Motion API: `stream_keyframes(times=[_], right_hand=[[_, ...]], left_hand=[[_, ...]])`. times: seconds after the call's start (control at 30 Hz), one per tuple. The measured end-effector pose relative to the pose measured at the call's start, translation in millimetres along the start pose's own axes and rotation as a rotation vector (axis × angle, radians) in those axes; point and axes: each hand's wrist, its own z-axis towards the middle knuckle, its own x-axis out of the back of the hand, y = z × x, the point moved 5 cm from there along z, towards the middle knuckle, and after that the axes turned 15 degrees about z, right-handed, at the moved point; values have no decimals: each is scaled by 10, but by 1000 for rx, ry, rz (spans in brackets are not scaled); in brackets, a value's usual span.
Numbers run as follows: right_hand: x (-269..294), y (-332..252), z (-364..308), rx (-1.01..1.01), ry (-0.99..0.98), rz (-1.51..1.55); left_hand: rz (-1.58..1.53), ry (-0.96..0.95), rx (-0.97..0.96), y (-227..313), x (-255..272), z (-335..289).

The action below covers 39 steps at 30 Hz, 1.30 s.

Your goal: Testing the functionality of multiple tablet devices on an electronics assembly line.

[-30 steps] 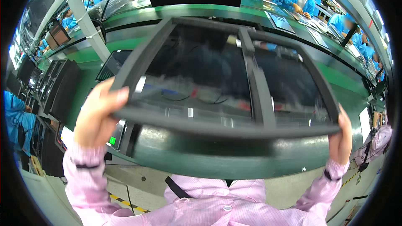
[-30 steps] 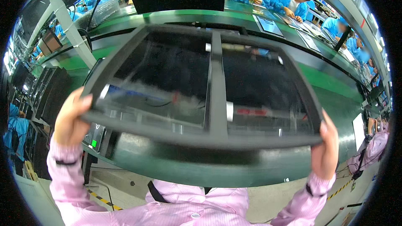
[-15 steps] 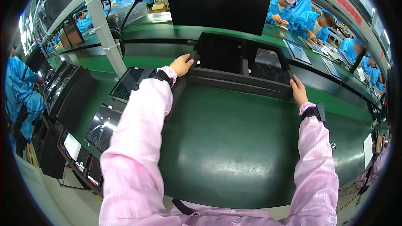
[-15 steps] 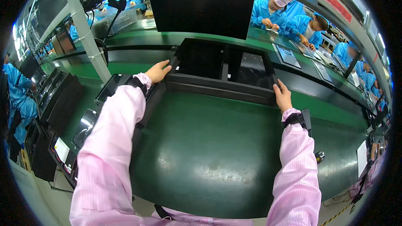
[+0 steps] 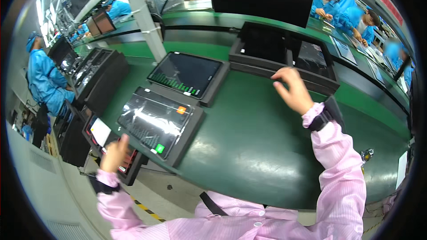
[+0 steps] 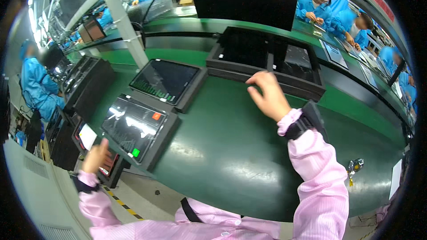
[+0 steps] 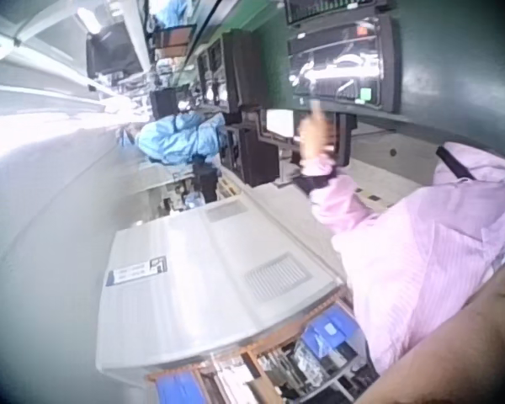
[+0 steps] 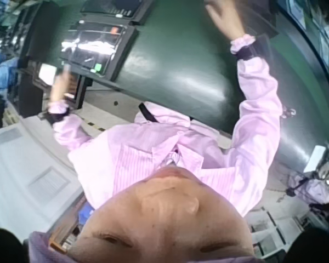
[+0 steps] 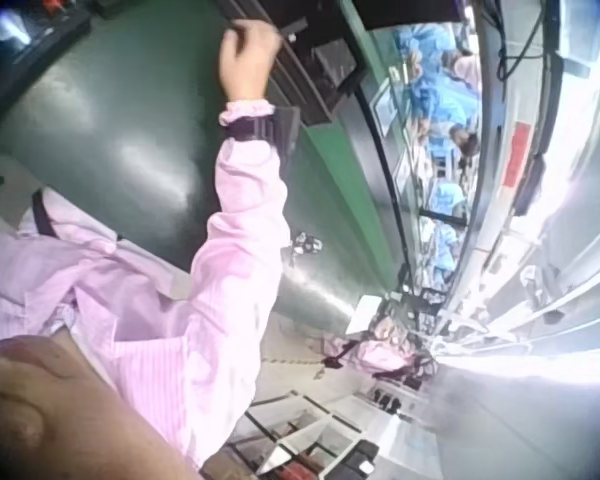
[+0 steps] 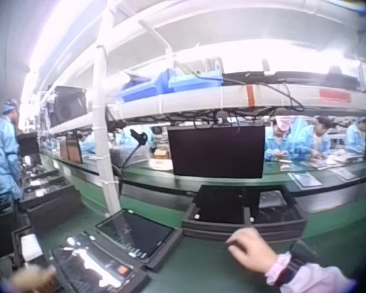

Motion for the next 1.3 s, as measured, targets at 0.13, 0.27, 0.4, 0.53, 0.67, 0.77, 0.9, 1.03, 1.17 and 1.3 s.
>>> stream_keyframes(times=[0.13,0.27,0.4,0.53,0.67,0.77,0.9,1.03,1.17,1.3], right_hand=[[-1034,-101,502,78,-155,76],[-1705,228,1166,-118,-174,-126],[-1907,237,1362,-416,-249,-239],[-1923,166,1141,-410,-197,-226],[-1772,-477,544,-365,-332,-230],[-1405,-974,-149,-394,-298,-203],[-685,-1442,-1160,-565,-144,-219],[112,-1679,-2074,-770,149,-233],[644,-1682,-2603,-846,393,-295],[1065,-1433,-3029,-779,659,-222]], left_hand=[[-632,-17,-91,-42,-859,-177],[-853,529,-77,-87,-1287,-230],[-719,806,-258,67,-1137,-387],[-815,636,-196,206,-991,-371],[-677,509,-237,-237,-717,-311],[-736,383,-332,-473,-633,-455],[-862,131,-572,-56,-831,-761],[-738,-43,-780,731,-1056,-1096],[-677,-197,-876,1468,-1261,-1172],[-391,-151,-1064,2124,-1462,-979]])
